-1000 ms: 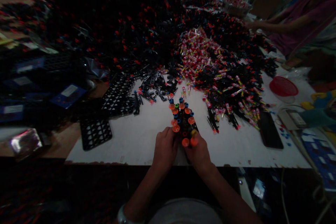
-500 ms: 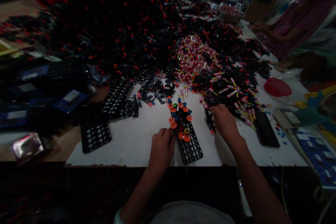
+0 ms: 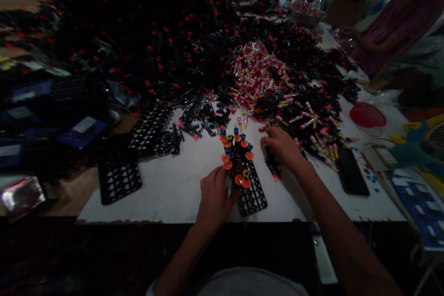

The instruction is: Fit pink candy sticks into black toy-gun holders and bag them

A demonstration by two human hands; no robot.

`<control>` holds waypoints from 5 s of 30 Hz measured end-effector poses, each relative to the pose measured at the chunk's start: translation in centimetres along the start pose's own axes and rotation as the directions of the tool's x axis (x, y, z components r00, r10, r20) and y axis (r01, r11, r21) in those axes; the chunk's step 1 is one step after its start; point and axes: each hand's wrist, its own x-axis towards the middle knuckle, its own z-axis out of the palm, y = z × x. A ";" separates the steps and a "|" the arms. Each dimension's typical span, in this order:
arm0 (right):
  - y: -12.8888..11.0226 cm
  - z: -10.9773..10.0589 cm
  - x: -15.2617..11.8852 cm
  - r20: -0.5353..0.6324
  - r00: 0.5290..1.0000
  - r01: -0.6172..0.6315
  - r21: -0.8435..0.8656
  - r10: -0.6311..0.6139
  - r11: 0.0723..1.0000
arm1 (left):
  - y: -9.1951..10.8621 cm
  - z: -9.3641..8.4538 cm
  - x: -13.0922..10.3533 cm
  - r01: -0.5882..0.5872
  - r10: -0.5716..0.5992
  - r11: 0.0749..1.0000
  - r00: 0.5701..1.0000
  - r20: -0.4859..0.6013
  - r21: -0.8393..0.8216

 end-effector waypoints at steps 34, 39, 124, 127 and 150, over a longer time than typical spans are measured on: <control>-11.5 -0.3 -5.4 0.096 0.875 -0.423 0.628 0.474 0.654 | 0.8 -1.5 -0.4 0.111 -0.099 0.992 0.980 0.171 -0.063; -4.7 0.1 -4.9 -0.092 0.685 -0.651 0.366 0.722 0.665 | 1.0 -1.6 -0.3 0.112 -0.104 0.993 0.981 0.165 -0.042; -14.8 2.1 -8.4 0.142 0.914 -0.403 0.429 0.381 0.808 | 1.6 -1.3 -0.3 0.070 -0.087 0.994 0.974 0.211 0.089; -12.8 0.7 -7.8 0.174 0.963 -0.269 0.612 0.205 0.743 | 1.7 -1.4 -0.1 0.090 -0.103 0.993 0.970 0.218 0.073; -10.7 -0.7 -7.8 0.430 0.822 -0.429 0.899 0.372 -0.091 | 2.2 -1.8 0.0 0.087 -0.104 0.993 0.966 0.238 0.079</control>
